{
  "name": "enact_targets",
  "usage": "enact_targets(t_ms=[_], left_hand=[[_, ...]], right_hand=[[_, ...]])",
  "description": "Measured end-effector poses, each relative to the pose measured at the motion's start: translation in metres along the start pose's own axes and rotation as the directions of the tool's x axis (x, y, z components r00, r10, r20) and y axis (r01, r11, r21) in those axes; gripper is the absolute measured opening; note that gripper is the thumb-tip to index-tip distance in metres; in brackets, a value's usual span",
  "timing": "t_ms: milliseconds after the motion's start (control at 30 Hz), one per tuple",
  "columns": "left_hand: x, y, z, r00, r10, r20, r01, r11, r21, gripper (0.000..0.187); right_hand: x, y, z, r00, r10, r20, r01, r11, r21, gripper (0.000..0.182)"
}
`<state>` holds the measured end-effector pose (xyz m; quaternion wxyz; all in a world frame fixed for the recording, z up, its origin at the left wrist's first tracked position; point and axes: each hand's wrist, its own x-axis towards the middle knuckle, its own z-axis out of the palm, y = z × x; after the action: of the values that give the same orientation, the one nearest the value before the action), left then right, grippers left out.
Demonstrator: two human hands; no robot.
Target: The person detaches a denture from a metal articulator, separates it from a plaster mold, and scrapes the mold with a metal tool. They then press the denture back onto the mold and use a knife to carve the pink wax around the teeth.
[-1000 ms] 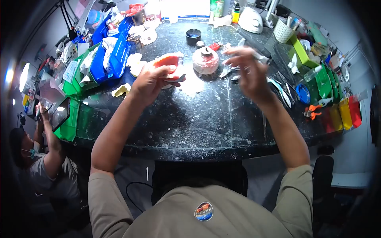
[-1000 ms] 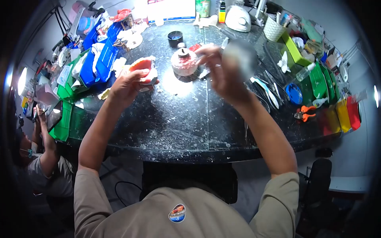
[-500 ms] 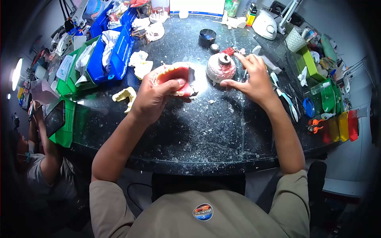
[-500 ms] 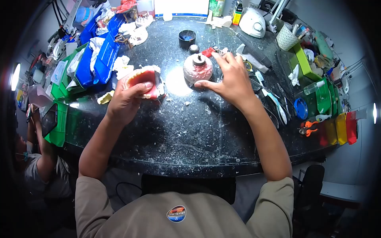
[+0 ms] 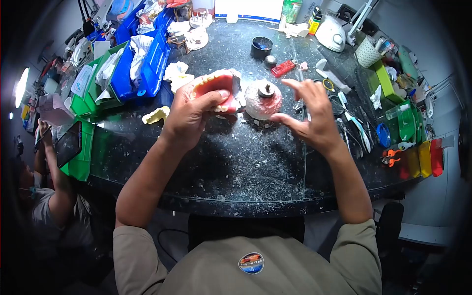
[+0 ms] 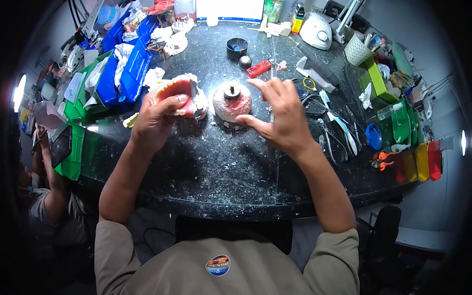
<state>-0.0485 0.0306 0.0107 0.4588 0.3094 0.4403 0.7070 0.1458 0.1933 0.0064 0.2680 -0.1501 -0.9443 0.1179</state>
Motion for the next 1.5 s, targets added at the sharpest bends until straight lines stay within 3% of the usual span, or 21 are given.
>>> enact_targets(t_ms=[33,233,333,500,633,767,900,1000,1033,1100,1167,1200,1233,1367,1500], left_hand=[[0.001,0.000,-0.003,1.000,0.009,-0.001,-0.009,1.000,-0.008,0.026],[0.002,0.003,-0.007,1.000,0.016,0.000,-0.016,1.000,-0.017,0.025],[0.002,0.001,-0.005,1.000,0.002,0.003,-0.002,1.000,0.007,0.026],[0.000,0.000,0.001,1.000,-0.004,-0.013,0.004,1.000,0.007,0.027],[0.000,-0.003,-0.001,0.999,-0.047,0.015,0.046,0.999,0.009,0.028],[-0.003,-0.002,0.004,0.998,-0.056,0.018,0.055,0.998,0.027,0.028],[-0.009,-0.005,0.013,0.996,-0.086,0.037,0.082,0.992,0.100,0.030],[-0.014,-0.006,0.021,0.988,-0.057,0.144,0.028,0.979,0.200,0.026],[-0.016,-0.011,0.023,0.985,-0.067,0.156,0.032,0.975,0.220,0.026],[-0.024,-0.013,0.032,0.986,-0.035,0.164,-0.025,0.936,0.350,0.028],[-0.026,-0.021,0.031,0.963,0.079,0.259,-0.193,0.870,0.453,0.038],[-0.025,-0.023,0.034,0.938,0.148,0.312,-0.292,0.825,0.483,0.045],[-0.027,-0.027,0.034,0.951,0.111,0.289,-0.224,0.890,0.396,0.057],[-0.025,-0.026,0.032,0.966,0.131,0.221,-0.224,0.851,0.474,0.047],[-0.024,-0.027,0.029,0.963,0.094,0.252,-0.226,0.790,0.570,0.043]], right_hand=[[-0.006,-0.002,-0.009,0.999,0.029,0.035,-0.029,0.999,0.014,0.051],[-0.061,0.047,-0.010,0.994,-0.035,-0.103,0.014,0.982,-0.191,0.028],[-0.058,0.061,-0.010,0.985,-0.079,-0.154,0.049,0.980,-0.191,0.028],[-0.050,0.070,-0.005,0.990,-0.026,-0.139,0.013,0.996,-0.089,0.031],[-0.049,0.070,-0.007,0.971,-0.018,-0.238,0.003,0.998,-0.063,0.026],[-0.050,0.066,-0.010,0.976,-0.026,-0.215,0.012,0.998,-0.068,0.023],[-0.051,0.055,-0.004,0.999,-0.037,-0.008,0.037,0.997,-0.070,0.033],[-0.045,0.033,-0.013,0.993,-0.031,-0.112,0.012,0.986,-0.169,0.033],[-0.038,0.021,-0.013,0.978,-0.020,-0.208,0.019,1.000,-0.005,0.030],[-0.026,-0.017,-0.020,0.993,0.109,-0.045,-0.079,0.899,0.431,0.034],[-0.014,-0.035,-0.018,0.982,-0.044,0.185,-0.083,0.780,0.621,0.049],[-0.011,-0.038,-0.011,0.985,-0.130,0.111,0.042,0.815,0.578,0.049],[-0.008,-0.041,-0.004,0.976,-0.214,0.036,0.164,0.837,0.522,0.049],[-0.013,-0.039,0.000,0.982,-0.165,0.095,0.095,0.857,0.507,0.037],[-0.025,-0.042,0.007,0.991,0.020,0.129,-0.101,0.739,0.666,0.028]])
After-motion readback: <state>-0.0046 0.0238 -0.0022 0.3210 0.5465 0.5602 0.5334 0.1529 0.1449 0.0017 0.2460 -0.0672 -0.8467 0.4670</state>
